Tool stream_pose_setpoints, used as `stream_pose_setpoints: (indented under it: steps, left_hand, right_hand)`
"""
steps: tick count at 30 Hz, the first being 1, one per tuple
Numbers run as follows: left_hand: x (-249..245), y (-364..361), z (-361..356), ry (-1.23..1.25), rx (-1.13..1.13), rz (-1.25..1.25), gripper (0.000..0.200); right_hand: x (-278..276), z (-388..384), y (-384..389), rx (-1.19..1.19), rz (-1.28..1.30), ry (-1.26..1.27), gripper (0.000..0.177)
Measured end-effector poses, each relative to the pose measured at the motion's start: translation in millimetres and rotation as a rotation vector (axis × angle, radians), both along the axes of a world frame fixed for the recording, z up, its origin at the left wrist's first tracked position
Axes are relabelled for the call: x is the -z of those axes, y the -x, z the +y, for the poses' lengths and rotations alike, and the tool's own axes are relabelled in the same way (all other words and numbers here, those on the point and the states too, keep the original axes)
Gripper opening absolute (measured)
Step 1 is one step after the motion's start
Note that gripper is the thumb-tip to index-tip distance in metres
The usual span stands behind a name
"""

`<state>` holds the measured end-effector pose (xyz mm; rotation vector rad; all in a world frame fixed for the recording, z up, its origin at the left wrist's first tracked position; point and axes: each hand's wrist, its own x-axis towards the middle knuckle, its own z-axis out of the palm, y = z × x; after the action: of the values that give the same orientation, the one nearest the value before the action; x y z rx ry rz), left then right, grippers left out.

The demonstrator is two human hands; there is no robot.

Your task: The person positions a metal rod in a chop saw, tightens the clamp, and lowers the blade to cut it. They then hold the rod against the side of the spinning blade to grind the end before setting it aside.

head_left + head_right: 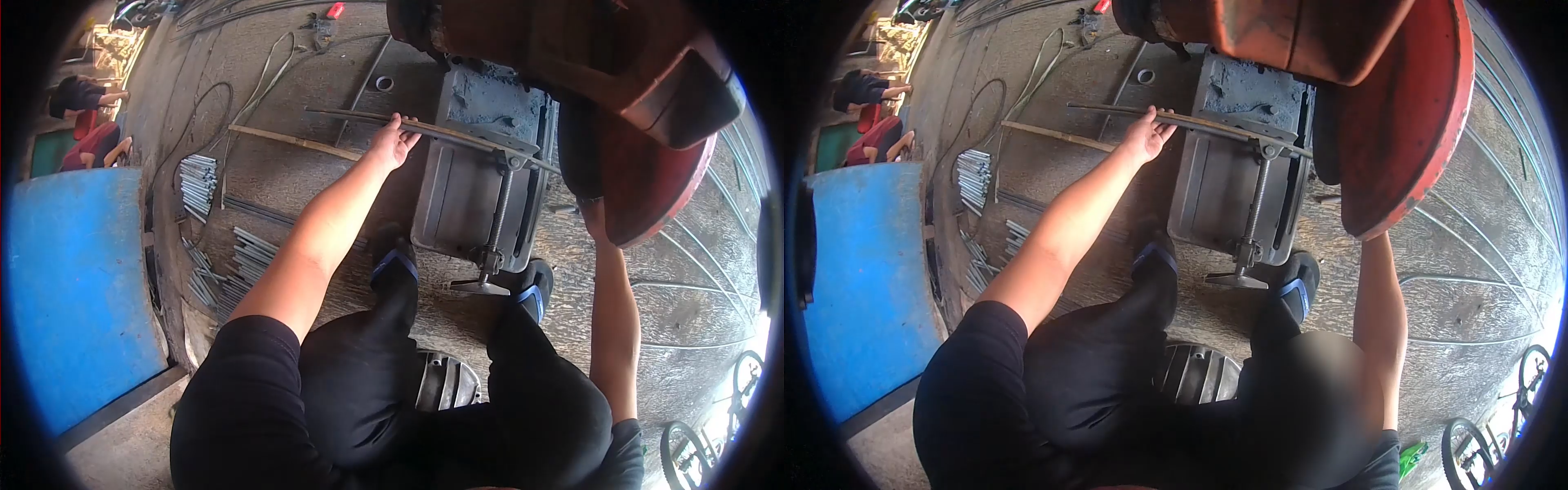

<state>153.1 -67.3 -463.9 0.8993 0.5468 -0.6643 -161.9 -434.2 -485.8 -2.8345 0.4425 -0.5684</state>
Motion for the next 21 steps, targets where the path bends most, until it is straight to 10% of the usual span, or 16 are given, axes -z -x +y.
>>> stream_pose_setpoints:
  steps: [21]
  left_hand:
    - [-11.6, -12.8, 20.0, -0.067, 0.071, -0.048, 0.040]
  right_hand:
    - [36.5, 4.4, -14.1, -0.030, -0.058, -0.861, 0.045]
